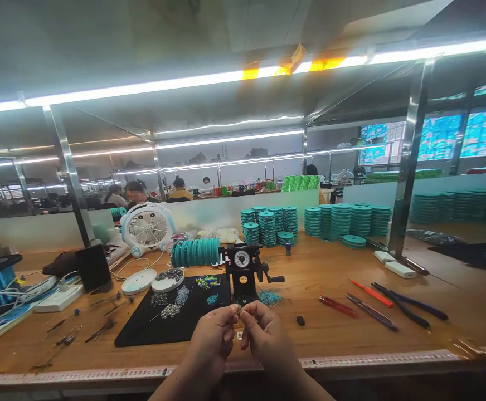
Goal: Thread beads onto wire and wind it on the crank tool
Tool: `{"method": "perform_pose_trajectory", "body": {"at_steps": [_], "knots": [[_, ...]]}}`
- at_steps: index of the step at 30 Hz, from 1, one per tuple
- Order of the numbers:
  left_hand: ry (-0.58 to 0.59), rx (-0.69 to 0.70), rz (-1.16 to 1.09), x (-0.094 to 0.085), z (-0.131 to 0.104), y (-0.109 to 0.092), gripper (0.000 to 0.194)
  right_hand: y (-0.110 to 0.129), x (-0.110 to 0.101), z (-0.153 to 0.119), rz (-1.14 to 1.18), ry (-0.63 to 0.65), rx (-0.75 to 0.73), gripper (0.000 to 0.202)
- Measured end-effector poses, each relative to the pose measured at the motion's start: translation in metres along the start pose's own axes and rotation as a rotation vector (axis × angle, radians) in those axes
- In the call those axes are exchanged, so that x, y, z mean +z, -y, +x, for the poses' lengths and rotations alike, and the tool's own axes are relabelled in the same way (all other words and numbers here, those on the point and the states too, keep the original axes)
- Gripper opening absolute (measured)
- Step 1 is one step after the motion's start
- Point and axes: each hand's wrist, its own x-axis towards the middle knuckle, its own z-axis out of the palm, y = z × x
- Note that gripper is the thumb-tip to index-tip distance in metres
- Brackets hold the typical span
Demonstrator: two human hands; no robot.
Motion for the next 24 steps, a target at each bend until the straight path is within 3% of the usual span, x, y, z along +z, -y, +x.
{"method": "perform_pose_trajectory", "body": {"at_steps": [10,16,24], "knots": [[0.052,0.042,0.076,-0.006,-0.005,0.006,0.027,0.001,0.001,-0.008,0.071,0.084,0.112,0.047],[0.0,-0.016,0.097,-0.007,-0.008,0.009,0.029,0.0,-0.004,-0.014,0.124,0.087,0.195,0.046],[0.029,-0.059,0.096,-0.008,-0.022,0.015,0.028,0.007,-0.006,-0.037,0.255,0.072,0.175,0.028]]}}
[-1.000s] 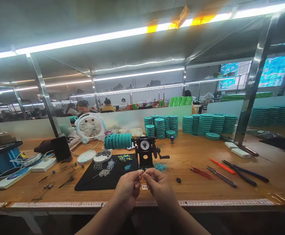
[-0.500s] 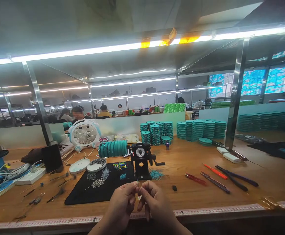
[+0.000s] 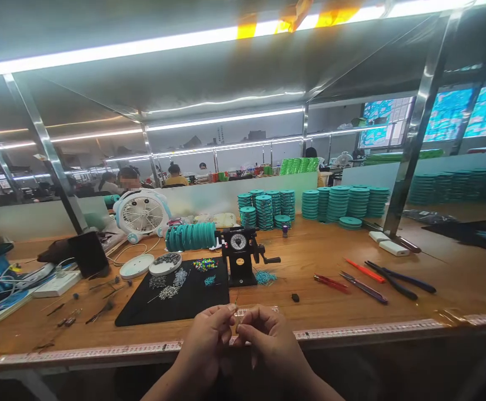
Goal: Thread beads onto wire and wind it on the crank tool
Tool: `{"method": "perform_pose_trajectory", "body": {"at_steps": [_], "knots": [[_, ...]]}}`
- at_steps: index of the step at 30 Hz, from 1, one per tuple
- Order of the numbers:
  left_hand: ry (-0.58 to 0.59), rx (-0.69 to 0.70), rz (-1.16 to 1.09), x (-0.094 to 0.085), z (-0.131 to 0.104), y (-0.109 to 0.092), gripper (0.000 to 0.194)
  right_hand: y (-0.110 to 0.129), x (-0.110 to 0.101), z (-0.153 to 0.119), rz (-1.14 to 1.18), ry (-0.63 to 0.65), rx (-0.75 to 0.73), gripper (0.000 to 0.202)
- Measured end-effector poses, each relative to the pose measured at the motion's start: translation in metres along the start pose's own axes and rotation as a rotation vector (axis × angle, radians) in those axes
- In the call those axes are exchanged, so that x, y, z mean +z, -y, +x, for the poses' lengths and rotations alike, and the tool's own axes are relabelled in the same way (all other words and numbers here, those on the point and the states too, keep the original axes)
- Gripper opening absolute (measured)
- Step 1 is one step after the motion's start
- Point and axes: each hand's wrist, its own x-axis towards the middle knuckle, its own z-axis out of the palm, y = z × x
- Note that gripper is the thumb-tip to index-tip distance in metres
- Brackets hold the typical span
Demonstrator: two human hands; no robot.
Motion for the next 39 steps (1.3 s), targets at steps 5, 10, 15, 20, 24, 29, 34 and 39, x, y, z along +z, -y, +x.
{"method": "perform_pose_trajectory", "body": {"at_steps": [5,10,15,20,24,29,34,39], "knots": [[0.076,-0.061,0.027,-0.001,-0.021,0.016,0.032,-0.017,-0.004,-0.024,0.05,0.052,-0.006,0.023],[0.118,-0.114,-0.03,0.0,-0.03,0.023,0.03,-0.033,-0.008,-0.036,-0.054,0.028,-0.078,0.023],[0.147,-0.125,-0.036,-0.001,-0.031,0.021,0.026,-0.031,-0.005,-0.035,-0.034,-0.043,-0.01,0.029],[0.166,-0.098,0.022,-0.005,-0.035,0.023,0.028,-0.021,0.0,-0.039,-0.035,-0.066,-0.007,0.032],[0.155,-0.074,-0.021,-0.003,-0.042,0.022,0.026,-0.012,0.007,-0.043,0.038,-0.09,-0.008,0.036],[0.184,-0.078,-0.063,0.0,-0.049,0.017,0.027,-0.016,0.006,-0.045,0.103,-0.028,-0.03,0.039],[0.132,-0.054,0.092,-0.008,-0.05,0.012,0.031,-0.01,-0.009,-0.043,-0.223,-0.016,-0.123,0.03],[0.11,-0.018,0.294,-0.015,-0.05,0.002,0.033,0.028,-0.018,-0.026,-0.842,0.132,-0.481,0.017]]}}
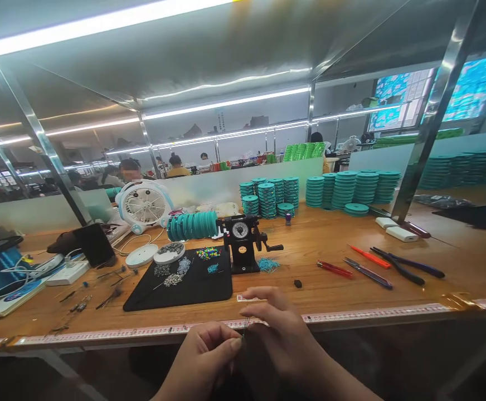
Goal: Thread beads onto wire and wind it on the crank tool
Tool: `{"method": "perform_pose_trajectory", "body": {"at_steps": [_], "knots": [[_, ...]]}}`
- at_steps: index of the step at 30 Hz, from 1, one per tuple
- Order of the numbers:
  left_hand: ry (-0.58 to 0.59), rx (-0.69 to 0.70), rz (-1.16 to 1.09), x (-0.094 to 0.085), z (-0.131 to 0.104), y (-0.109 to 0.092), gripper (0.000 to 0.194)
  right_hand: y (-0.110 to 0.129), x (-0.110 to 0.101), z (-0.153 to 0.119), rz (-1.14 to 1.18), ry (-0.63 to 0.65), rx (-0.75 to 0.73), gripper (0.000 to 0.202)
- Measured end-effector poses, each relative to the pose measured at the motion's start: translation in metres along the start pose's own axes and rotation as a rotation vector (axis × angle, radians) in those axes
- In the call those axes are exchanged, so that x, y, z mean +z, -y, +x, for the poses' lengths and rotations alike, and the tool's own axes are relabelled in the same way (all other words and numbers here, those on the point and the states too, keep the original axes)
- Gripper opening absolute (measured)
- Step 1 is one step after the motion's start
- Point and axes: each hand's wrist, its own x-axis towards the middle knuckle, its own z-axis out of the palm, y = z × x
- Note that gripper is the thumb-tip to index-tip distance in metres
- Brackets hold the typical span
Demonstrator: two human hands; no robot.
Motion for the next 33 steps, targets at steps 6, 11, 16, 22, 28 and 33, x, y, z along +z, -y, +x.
{"method": "perform_pose_trajectory", "body": {"at_steps": [6,11,16,22,28,33], "knots": [[0.024,-0.039,-0.068,-0.007,0.008,-0.011,0.032,0.0,-0.01,0.028,0.002,0.282,0.015,0.015],[0.094,-0.079,-0.151,-0.009,0.013,-0.012,0.031,0.001,-0.007,0.03,0.044,0.287,0.106,0.011],[0.08,-0.091,-0.112,-0.009,0.016,-0.011,0.029,-0.002,-0.006,0.028,0.041,0.292,0.163,0.014],[0.082,-0.103,-0.122,-0.009,0.015,-0.013,0.026,-0.007,-0.004,0.024,0.05,0.233,0.133,0.012],[0.202,-0.122,-0.324,-0.007,0.016,-0.004,0.028,-0.012,-0.002,0.017,0.122,0.155,0.223,0.021],[0.297,-0.14,-0.505,-0.003,0.018,0.005,0.029,-0.02,0.005,0.011,0.254,0.091,0.232,0.015]]}}
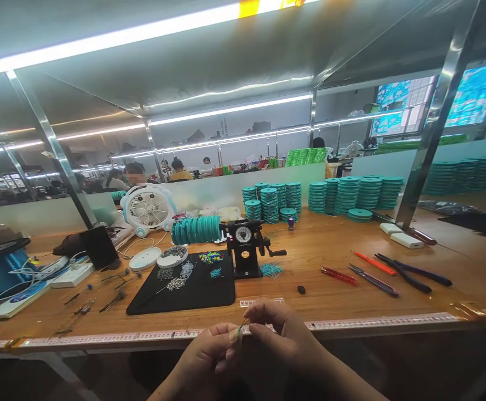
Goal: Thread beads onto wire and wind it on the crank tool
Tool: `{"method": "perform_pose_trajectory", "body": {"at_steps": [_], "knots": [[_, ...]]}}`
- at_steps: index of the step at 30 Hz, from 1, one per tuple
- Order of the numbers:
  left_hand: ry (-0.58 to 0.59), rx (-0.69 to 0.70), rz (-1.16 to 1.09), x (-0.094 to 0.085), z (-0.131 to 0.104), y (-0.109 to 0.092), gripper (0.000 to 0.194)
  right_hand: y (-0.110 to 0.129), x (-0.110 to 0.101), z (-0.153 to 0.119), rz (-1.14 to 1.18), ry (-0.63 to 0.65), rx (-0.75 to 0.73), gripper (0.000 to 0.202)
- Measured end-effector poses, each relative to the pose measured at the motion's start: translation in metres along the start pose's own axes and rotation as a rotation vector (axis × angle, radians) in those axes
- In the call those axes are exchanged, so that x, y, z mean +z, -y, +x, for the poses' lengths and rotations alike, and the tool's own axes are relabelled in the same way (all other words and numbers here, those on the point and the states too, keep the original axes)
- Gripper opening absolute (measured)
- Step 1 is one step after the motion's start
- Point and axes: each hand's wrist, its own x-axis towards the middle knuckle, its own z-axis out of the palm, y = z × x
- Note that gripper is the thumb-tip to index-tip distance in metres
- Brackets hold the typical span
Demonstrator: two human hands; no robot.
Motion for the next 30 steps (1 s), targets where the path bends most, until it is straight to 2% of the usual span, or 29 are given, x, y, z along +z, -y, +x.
{"method": "perform_pose_trajectory", "body": {"at_steps": [2,7,11,13,16,22,30], "knots": [[0.0,-0.012,-0.015,0.001,0.001,0.001,0.029,-0.002,0.003,0.0,-0.004,-0.021,-0.012,0.011],[-0.043,-0.026,0.018,0.004,0.001,0.002,0.029,-0.001,0.01,-0.002,-0.07,-0.076,-0.037,0.017],[-0.063,-0.018,0.078,0.004,0.0,0.004,0.031,0.001,0.013,-0.007,-0.144,-0.057,-0.029,0.018],[-0.082,0.025,0.142,0.001,0.0,0.005,0.033,0.002,0.013,-0.01,-0.181,-0.036,-0.053,0.018],[-0.173,0.101,0.257,-0.006,0.001,0.007,0.033,0.002,0.01,-0.012,-0.24,-0.029,-0.072,0.018],[-0.223,0.108,0.371,-0.02,0.001,0.012,0.034,0.0,0.005,-0.012,-0.362,-0.037,-0.077,0.017],[-0.308,0.156,0.715,-0.01,-0.011,0.005,0.033,-0.001,0.004,-0.02,-0.419,-0.013,-0.007,0.017]]}}
